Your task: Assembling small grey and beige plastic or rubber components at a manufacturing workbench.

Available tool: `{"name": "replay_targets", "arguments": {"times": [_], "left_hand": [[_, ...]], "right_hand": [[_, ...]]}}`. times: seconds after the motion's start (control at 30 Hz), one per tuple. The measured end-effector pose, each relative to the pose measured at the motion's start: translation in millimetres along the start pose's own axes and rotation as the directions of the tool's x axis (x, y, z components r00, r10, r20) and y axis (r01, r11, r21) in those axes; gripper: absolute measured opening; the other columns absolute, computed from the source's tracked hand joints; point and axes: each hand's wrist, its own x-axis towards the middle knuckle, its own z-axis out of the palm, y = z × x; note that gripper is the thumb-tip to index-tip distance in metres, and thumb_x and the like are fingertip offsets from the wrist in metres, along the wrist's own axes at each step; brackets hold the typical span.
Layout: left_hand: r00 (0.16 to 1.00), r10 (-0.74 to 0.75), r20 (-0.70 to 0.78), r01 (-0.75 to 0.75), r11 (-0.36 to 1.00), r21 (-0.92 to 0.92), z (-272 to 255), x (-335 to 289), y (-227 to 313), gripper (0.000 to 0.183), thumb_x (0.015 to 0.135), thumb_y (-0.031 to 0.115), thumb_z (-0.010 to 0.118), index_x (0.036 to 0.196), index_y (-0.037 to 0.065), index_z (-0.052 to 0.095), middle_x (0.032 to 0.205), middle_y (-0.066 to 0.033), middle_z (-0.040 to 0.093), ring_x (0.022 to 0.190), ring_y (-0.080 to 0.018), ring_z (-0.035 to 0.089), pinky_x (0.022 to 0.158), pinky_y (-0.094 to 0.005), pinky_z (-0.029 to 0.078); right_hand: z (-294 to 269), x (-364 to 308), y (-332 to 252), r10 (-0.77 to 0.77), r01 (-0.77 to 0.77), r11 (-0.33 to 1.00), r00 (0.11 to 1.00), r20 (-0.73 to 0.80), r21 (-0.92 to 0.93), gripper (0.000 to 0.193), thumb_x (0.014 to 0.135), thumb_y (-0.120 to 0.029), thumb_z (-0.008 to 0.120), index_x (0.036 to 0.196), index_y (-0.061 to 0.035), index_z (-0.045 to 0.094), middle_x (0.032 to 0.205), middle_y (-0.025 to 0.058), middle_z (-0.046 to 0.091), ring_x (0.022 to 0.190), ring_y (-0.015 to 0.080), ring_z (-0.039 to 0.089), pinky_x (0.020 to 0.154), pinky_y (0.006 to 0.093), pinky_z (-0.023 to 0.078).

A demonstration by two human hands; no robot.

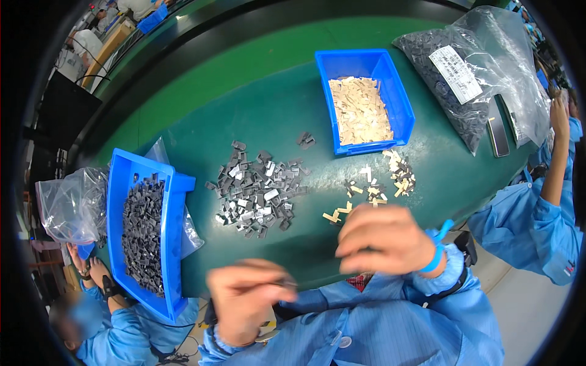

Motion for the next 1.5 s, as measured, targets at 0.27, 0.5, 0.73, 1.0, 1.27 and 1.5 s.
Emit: {"name": "replay_targets", "arguments": {"times": [0.27, 0.5, 0.73, 1.0, 1.27, 1.5], "left_hand": [[0.548, 0.837, -0.008, 0.172, -0.103, 0.98, -91.4, -3.1, 79.8, 0.028, 0.08, 0.002, 0.056, 0.107, 0.001, 0.059, 0.108, -0.0187, 0.053, 0.089, -0.0243, 0.054, 0.076, -0.0295, 0.042], [0.69, 0.714, 0.119, -0.08, -0.089, 0.993, -43.0, 9.2, 40.6, 0.027, 0.076, 0.0, 0.058, 0.103, -0.003, 0.059, 0.11, -0.0185, 0.053, 0.102, -0.0311, 0.05, 0.088, -0.0367, 0.039], [0.999, 0.016, 0.042, -0.038, 0.78, 0.625, 7.9, 13.9, -19.5, 0.017, 0.076, -0.003, 0.059, 0.093, -0.005, 0.062, 0.095, -0.0148, 0.058, 0.076, -0.0151, 0.059, 0.062, -0.0237, 0.051], [0.876, 0.132, 0.464, -0.481, 0.175, 0.859, 14.2, 18.8, -48.4, 0.026, 0.063, -0.003, 0.058, 0.089, -0.003, 0.06, 0.096, -0.0148, 0.059, 0.087, -0.03, 0.056, 0.074, -0.0383, 0.044], [0.857, 0.138, 0.497, -0.511, 0.095, 0.854, 14.1, 20.7, -52.2, 0.026, 0.061, -0.003, 0.058, 0.087, -0.004, 0.061, 0.094, -0.0151, 0.06, 0.087, -0.0275, 0.056, 0.073, -0.0375, 0.045], [0.886, 0.185, 0.425, -0.457, 0.196, 0.868, 11.6, 22.2, -54.0, 0.026, 0.065, -0.005, 0.058, 0.091, -0.003, 0.06, 0.094, -0.0148, 0.06, 0.086, -0.0281, 0.057, 0.073, -0.0361, 0.045]], "right_hand": [[-16.7, -8.6, 14.8, 0.132, -0.063, 0.735, 0.99, 0.052, -0.676, 0.014, 0.068, -0.009, 0.062, 0.081, -0.0068, 0.06, 0.076, 0.0038, 0.052, 0.071, 0.0201, 0.051, 0.067, 0.0309, 0.039], [-0.3, 2.2, 23.8, 0.111, 0.051, 0.694, 0.978, 0.178, -0.718, 0.014, 0.066, -0.012, 0.059, 0.079, -0.0066, 0.061, 0.076, 0.0022, 0.05, 0.077, 0.0173, 0.048, 0.071, 0.03, 0.038], [-1.9, 4.8, 28.8, 0.009, 0.289, 0.609, 0.929, 0.371, -0.739, 0.01, 0.064, -0.011, 0.059, 0.072, -0.0054, 0.058, 0.074, 0.0024, 0.048, 0.075, 0.0162, 0.048, 0.068, 0.0284, 0.038], [10.9, 4.3, 30.2, 0.033, 0.086, 0.689, 0.988, 0.151, -0.72, 0.014, 0.06, -0.014, 0.06, 0.07, -0.0066, 0.056, 0.072, 0.0032, 0.046, 0.074, 0.0187, 0.047, 0.069, 0.0314, 0.036], [25.0, 5.9, 24.7, 0.179, -0.065, 0.599, 0.982, 0.054, -0.798, 0.008, 0.062, -0.011, 0.057, 0.067, -0.0078, 0.052, 0.071, 0.0046, 0.047, 0.073, 0.0199, 0.045, 0.068, 0.0345, 0.033], [21.5, 4.0, 30.3, 0.171, -0.06, 0.644, 0.983, 0.066, -0.763, 0.007, 0.064, -0.011, 0.058, 0.068, -0.0078, 0.053, 0.075, 0.0037, 0.048, 0.075, 0.0201, 0.045, 0.068, 0.0341, 0.033]]}}
